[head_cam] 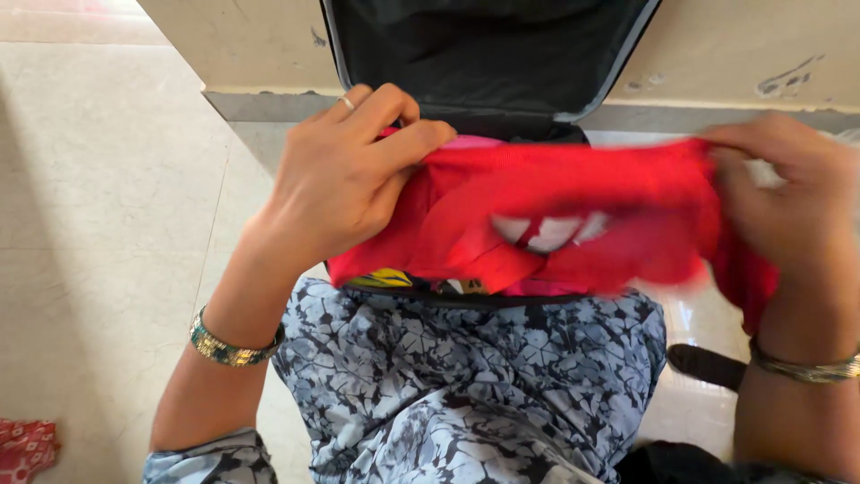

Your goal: The person folds and organizes various clothing items including a red sweatshirt, pink pants, and a small pink dress into a suitcase by hand.

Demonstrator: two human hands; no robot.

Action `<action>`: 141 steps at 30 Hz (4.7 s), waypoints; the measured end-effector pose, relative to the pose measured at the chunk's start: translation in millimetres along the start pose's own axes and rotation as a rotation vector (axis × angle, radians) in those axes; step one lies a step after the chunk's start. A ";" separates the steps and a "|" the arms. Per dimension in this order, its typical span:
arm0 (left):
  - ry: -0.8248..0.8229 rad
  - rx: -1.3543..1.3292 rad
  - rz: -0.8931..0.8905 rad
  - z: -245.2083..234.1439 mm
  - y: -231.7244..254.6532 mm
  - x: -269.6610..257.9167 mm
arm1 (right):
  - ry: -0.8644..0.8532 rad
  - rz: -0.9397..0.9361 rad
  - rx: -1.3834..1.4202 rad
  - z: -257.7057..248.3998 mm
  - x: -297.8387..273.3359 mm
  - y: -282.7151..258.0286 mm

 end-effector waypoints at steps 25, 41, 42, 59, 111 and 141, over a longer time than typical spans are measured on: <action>-0.278 -0.301 -0.069 -24.0 36.2 -23.2 | -0.030 -0.226 0.191 -23.2 -22.9 -51.1; -0.057 -0.774 -0.372 -3.1 33.9 -25.1 | 0.019 -0.080 0.206 30.6 -19.8 -57.0; -0.122 -0.803 -0.467 0.1 36.2 -26.8 | -0.024 -0.059 0.171 38.1 -20.0 -54.2; -0.588 -1.109 -0.049 -7.6 109.3 -38.1 | 0.145 -0.590 0.226 99.2 -93.9 -73.2; -0.415 -0.910 -0.520 180.4 -28.0 -146.4 | -0.309 0.053 0.338 167.9 -79.8 8.1; -0.424 -0.538 -0.459 160.2 -12.2 -111.2 | -0.833 -0.073 0.077 149.5 -32.0 -16.4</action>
Point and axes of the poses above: each hand's wrist, its own x-axis towards the middle knuckle, its own z-axis out of the palm, y = z × x, the point moved 1 cm from there along x, towards the middle knuckle, and after that the axes turned 7 degrees about y, right-handed, at the moved point
